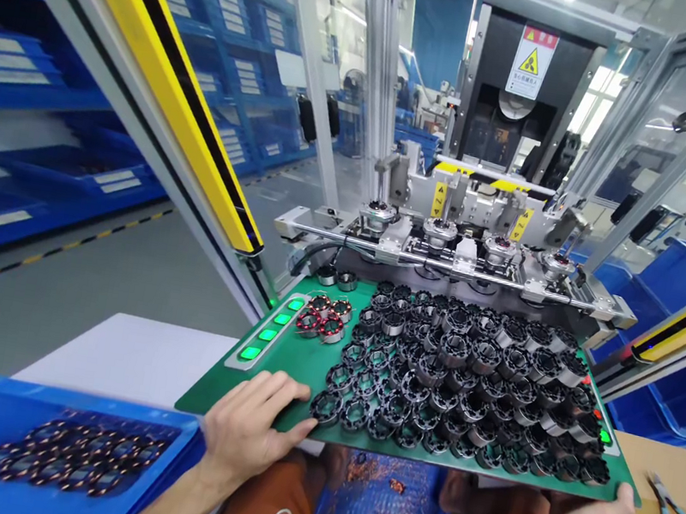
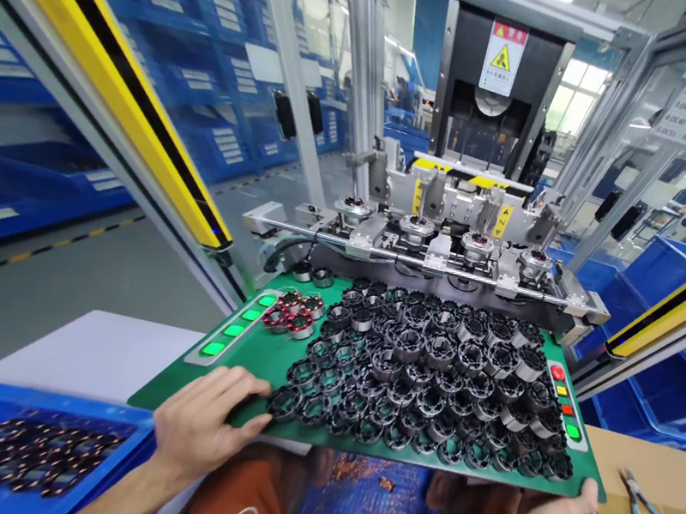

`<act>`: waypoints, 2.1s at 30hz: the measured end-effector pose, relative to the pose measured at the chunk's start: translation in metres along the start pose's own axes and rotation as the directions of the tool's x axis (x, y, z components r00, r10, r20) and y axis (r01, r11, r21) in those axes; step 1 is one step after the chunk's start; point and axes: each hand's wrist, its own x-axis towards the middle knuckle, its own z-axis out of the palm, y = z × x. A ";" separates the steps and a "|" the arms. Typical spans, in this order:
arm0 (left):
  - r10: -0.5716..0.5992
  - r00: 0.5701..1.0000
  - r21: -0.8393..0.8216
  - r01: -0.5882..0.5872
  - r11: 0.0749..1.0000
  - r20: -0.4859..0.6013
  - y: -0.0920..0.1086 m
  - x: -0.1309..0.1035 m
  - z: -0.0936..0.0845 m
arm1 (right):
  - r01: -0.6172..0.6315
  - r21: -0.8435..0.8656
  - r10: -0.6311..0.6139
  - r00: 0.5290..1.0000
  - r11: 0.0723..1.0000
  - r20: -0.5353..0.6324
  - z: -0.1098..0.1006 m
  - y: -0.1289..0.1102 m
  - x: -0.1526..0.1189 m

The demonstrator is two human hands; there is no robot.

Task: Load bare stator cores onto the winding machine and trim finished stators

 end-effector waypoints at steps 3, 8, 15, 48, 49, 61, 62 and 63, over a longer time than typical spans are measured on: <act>0.002 1.000 0.002 -0.002 1.000 0.002 0.001 0.001 0.000 | 0.040 -0.031 -0.042 0.998 0.999 -0.042 0.004 -0.001 -0.003; 0.003 1.000 0.007 -0.003 1.000 0.002 0.001 0.001 -0.001 | 0.036 -0.039 -0.037 0.999 0.999 -0.023 0.003 -0.002 -0.003; -0.001 1.000 0.002 0.001 1.000 0.006 0.001 0.000 0.000 | 0.012 -0.047 -0.016 0.997 0.999 -0.073 0.005 -0.002 -0.005; -0.007 1.000 0.001 0.007 1.000 0.006 -0.001 -0.002 0.001 | 0.017 -0.017 -0.018 0.999 1.000 -0.049 0.011 -0.006 -0.011; -0.007 1.000 -0.001 0.007 1.000 0.007 -0.001 -0.002 0.001 | 0.017 -0.017 -0.018 0.999 1.000 -0.042 0.012 -0.006 -0.011; -0.021 1.000 -0.007 0.021 1.000 0.007 -0.002 -0.004 0.002 | 0.049 -0.034 -0.050 0.998 0.998 -0.025 0.011 -0.005 -0.009; -0.023 1.000 -0.009 0.023 1.000 0.009 -0.002 -0.004 0.002 | 0.036 -0.027 -0.037 0.999 0.999 -0.014 0.011 -0.005 -0.009; -0.024 1.000 -0.009 0.024 1.000 0.011 -0.002 -0.005 0.002 | 0.020 -0.018 -0.020 1.000 1.000 0.001 0.011 -0.006 -0.009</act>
